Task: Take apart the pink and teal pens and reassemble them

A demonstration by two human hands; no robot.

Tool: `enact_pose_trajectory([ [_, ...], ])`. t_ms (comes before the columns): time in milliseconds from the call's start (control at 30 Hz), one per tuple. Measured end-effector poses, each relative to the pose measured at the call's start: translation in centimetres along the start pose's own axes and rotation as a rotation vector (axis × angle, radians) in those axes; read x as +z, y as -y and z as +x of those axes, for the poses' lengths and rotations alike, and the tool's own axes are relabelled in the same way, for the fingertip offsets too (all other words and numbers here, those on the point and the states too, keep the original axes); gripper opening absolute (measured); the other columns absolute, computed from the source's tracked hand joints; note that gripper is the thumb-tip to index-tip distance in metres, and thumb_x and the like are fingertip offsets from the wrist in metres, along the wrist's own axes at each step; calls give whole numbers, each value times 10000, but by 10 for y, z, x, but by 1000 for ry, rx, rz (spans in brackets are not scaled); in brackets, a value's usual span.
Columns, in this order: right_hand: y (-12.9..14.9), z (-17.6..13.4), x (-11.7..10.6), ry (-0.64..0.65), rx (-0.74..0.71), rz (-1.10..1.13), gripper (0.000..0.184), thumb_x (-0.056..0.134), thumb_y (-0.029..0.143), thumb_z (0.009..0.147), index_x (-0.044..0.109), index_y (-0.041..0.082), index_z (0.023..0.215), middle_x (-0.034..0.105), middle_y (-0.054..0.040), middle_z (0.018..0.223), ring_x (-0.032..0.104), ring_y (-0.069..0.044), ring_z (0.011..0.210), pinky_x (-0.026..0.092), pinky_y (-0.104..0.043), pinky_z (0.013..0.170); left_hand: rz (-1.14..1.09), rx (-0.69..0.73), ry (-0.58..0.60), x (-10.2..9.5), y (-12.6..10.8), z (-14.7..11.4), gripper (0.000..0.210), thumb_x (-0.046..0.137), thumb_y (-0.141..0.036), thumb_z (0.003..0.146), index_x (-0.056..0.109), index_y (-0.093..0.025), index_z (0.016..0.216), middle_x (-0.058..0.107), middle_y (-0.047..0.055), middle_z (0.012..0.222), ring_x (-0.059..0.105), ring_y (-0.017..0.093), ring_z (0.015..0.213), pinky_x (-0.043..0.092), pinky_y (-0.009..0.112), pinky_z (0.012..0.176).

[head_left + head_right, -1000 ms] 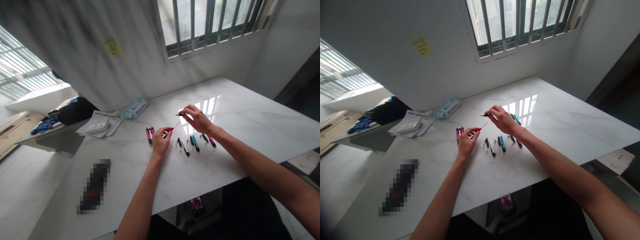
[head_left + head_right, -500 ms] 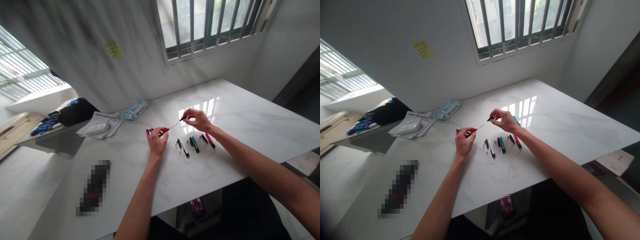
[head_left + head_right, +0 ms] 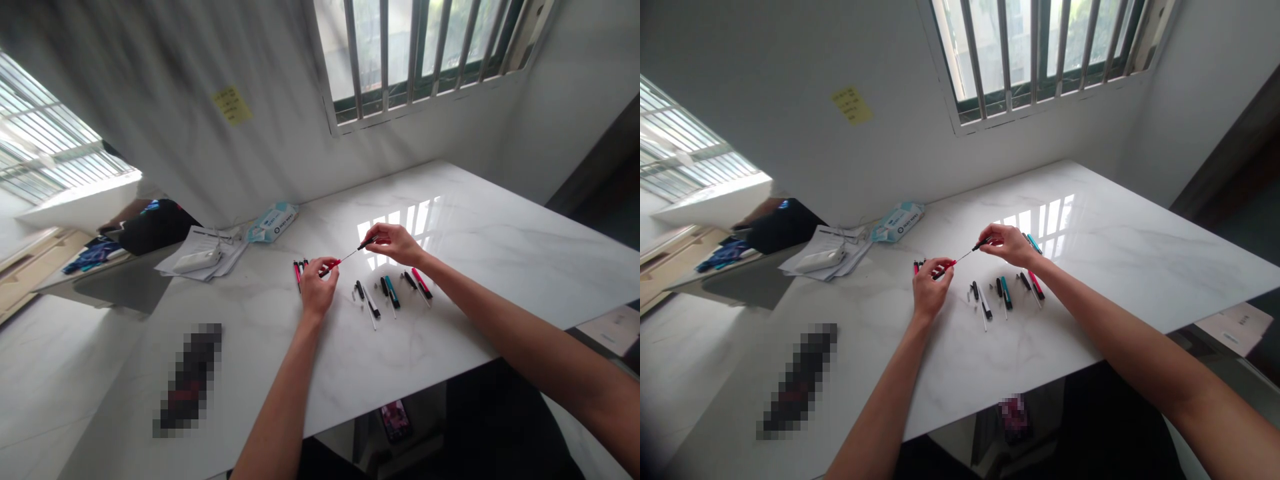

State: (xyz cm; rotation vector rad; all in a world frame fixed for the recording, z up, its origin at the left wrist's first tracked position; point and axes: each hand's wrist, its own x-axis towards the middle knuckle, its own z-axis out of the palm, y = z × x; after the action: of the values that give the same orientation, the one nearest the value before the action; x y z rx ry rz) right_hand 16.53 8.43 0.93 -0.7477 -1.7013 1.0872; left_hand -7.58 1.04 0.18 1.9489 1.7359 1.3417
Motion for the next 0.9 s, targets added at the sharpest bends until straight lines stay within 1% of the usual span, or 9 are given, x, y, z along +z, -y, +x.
enact_pose_trajectory([
  [167,3,-2,5,33,-6,3,274,798,402,814,719,192,971,773,-58,963,746,-211,890,614,-420,922,-15,15,29,1,-1,-1,136,657,-195,868,755,-245,948,741,19,957,659,172,842,561,308,821],
  [333,-3,-3,13,73,2,-44,276,801,424,798,743,193,937,762,-44,926,723,-185,836,596,-400,908,-51,47,81,1,-5,-3,126,661,-198,879,755,-247,946,738,19,963,660,171,853,566,306,823],
  [467,-9,-5,20,114,1,-82,295,789,468,806,757,203,931,761,-42,915,701,-178,812,581,-361,830,-90,83,133,2,-9,-4,110,675,-196,883,753,-241,945,736,20,954,671,164,839,561,295,793],
  [533,-9,-6,21,108,-6,-131,315,782,502,813,763,207,922,763,-41,895,685,-176,787,557,-336,770,-94,97,148,3,-10,-5,105,679,-196,888,753,-242,948,734,17,941,673,158,826,556,284,770],
  [633,-8,-7,20,89,18,-242,374,756,573,830,772,202,875,744,-31,764,636,-163,679,489,-297,650,-74,114,162,3,-11,-5,102,687,-205,895,754,-247,959,736,15,939,669,155,809,547,284,756],
  [733,-6,-8,16,113,71,-347,429,701,605,874,763,188,793,678,-6,600,554,-133,554,417,-280,577,-74,111,177,3,-12,-5,106,687,-198,894,753,-248,960,735,15,952,668,151,799,545,285,758],
  [800,-5,-8,14,135,76,-357,400,691,583,887,771,192,864,673,4,598,545,-127,545,413,-273,573,-90,97,176,3,-12,-6,107,677,-194,897,751,-245,955,729,17,955,678,152,822,553,281,771],
  [867,-2,-8,11,160,55,-315,346,710,518,880,761,205,1018,721,-8,708,605,-141,623,461,-272,619,-107,83,165,4,-12,-5,104,665,-197,902,748,-240,948,724,20,954,685,154,840,561,279,783],
  [900,-1,-8,10,165,38,-292,328,719,476,873,747,210,1063,743,-19,779,638,-151,683,492,-277,659,-114,76,159,4,-11,-5,102,663,-200,902,747,-238,947,723,22,957,685,154,837,565,279,785],
])
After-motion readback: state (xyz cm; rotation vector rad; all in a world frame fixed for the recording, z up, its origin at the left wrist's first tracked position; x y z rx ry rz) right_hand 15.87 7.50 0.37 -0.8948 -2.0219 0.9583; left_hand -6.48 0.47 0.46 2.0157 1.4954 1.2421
